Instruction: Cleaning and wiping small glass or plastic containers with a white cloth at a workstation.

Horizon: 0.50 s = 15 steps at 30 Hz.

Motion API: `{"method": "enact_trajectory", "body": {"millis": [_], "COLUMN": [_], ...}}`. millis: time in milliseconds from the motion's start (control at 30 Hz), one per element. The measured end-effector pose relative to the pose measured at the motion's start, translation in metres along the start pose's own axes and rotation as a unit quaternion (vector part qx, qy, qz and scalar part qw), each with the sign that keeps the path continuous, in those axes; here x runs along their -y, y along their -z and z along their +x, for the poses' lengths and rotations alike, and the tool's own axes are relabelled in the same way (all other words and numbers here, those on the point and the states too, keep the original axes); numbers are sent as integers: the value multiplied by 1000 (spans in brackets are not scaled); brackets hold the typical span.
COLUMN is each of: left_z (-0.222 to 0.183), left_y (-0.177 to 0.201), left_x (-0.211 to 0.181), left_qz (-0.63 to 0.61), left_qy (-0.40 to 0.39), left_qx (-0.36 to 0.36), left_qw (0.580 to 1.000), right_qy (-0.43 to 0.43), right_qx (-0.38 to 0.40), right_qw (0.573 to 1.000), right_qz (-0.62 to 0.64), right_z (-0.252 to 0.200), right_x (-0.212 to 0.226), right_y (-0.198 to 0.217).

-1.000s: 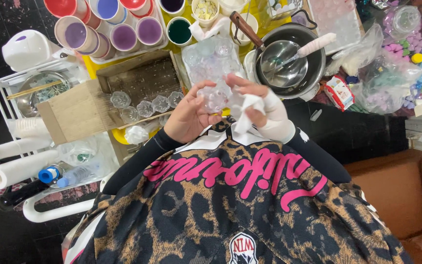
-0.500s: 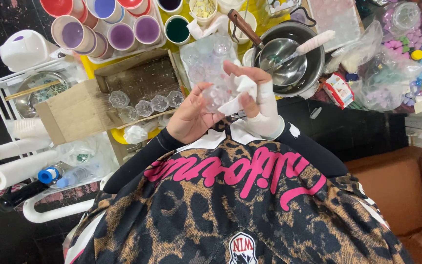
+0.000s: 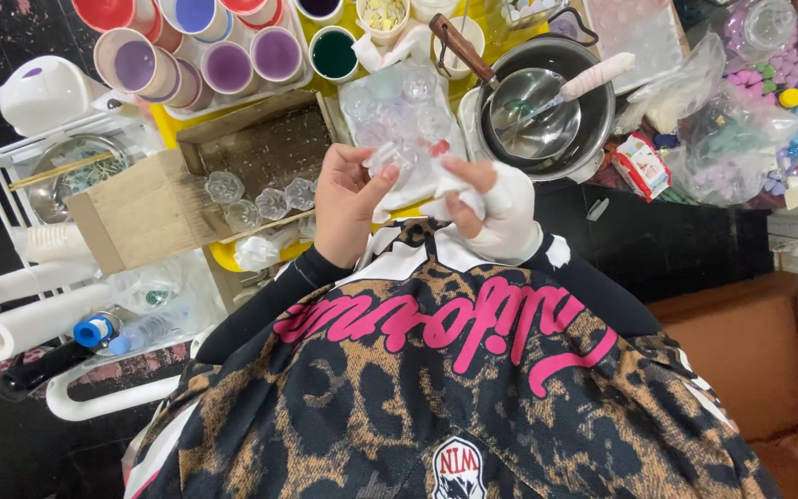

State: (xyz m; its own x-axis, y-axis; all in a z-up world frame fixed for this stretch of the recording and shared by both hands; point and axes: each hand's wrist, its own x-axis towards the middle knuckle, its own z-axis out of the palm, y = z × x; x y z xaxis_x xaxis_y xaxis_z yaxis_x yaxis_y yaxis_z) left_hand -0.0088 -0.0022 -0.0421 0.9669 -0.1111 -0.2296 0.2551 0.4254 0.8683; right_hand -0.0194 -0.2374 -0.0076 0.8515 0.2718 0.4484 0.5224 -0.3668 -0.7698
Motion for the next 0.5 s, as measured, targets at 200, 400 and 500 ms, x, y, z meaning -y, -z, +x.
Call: {"method": "enact_trajectory", "body": {"millis": [200, 400, 500], "left_z": [13, 36, 41], "left_y": [-44, -87, -107], "left_x": [-41, -40, -36], "left_qz": [56, 233, 272], "left_qy": [-54, -94, -86], "left_qx": [55, 51, 63], "left_qw": [995, 967, 956], "right_qy": [13, -30, -114], "right_qx": [81, 82, 61], "right_qw": [992, 986, 976], "right_qz": [-94, -143, -174], "right_z": [11, 4, -3], "right_x": [26, 32, 30], "right_y": [22, 39, 38]}}
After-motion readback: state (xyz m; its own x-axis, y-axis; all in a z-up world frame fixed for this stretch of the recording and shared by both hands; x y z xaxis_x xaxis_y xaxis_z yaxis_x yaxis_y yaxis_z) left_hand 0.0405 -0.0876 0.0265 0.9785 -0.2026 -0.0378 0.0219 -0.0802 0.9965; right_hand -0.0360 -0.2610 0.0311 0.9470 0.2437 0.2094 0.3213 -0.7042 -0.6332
